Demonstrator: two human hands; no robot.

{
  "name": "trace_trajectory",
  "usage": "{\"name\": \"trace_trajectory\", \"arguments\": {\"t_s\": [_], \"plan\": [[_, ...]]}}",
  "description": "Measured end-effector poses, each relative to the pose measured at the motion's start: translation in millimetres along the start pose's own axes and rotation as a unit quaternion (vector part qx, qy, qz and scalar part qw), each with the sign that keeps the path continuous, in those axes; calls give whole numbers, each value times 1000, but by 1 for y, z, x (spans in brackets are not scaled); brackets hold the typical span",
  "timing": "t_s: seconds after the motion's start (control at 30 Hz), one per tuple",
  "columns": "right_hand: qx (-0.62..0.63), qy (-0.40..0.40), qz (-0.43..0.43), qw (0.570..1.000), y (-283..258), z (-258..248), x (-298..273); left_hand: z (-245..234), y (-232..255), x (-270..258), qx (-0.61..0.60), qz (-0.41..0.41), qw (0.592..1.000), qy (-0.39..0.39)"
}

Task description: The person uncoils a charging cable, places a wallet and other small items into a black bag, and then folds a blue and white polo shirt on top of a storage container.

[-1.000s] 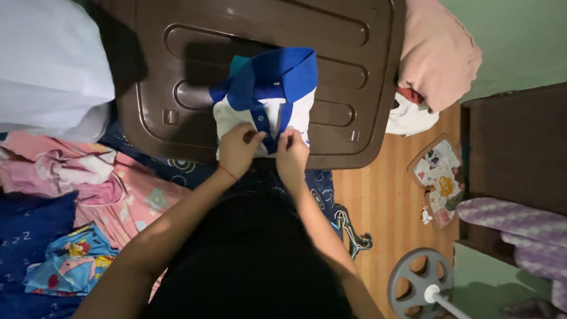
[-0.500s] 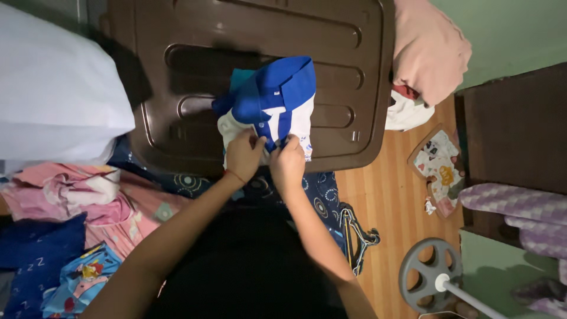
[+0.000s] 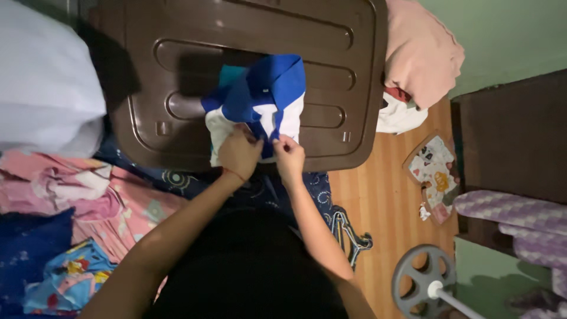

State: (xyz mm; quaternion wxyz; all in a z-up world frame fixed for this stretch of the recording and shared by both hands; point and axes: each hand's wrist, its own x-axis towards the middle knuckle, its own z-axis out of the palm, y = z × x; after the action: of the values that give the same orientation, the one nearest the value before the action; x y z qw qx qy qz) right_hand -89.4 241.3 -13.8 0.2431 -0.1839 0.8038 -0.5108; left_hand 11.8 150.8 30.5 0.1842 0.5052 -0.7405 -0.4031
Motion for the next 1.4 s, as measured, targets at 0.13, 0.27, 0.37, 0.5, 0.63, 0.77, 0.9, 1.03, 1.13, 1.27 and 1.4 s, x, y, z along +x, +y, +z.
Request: {"name": "trace_trajectory", "arguments": {"t_s": [0.13, 0.27, 0.37, 0.5, 0.63, 0.77, 0.9, 1.03, 1.13, 1.27, 1.4], "plan": [[-35, 14, -40, 998, 0, 5, 1, 12, -19, -4, -34, 41, 998, 25], [-34, 30, -185, 982, 1, 9, -2, 15, -25, -4, -90, 61, 993, 34], [-37, -6, -167, 985, 7, 7, 2, 10, -19, -5, -84, 110, 988, 62], [13, -48, -169, 984, 18, 7, 12, 7, -9, -9, -51, 77, 994, 50], [30, -61, -167, 984, 27, 7, 14, 12, -11, -13, -39, 83, 994, 57], [7, -58, -167, 984, 22, 7, 19, 16, -12, -11, -16, 85, 993, 81], [-35, -52, -149, 987, 13, 1, 9, 16, -15, -15, -52, 97, 989, 103], [-30, -27, -168, 985, 1, 3, 1, 10, -14, -15, -34, 119, 986, 110], [46, -69, -150, 985, 4, 2, -6, 5, -19, -11, 11, 150, 982, 113], [132, -101, -140, 976, 17, 10, -3, 5, -28, -4, -15, 184, 980, 77], [133, -95, -111, 980, 25, 19, 0, 4, -33, -4, -19, 187, 980, 67]]}}
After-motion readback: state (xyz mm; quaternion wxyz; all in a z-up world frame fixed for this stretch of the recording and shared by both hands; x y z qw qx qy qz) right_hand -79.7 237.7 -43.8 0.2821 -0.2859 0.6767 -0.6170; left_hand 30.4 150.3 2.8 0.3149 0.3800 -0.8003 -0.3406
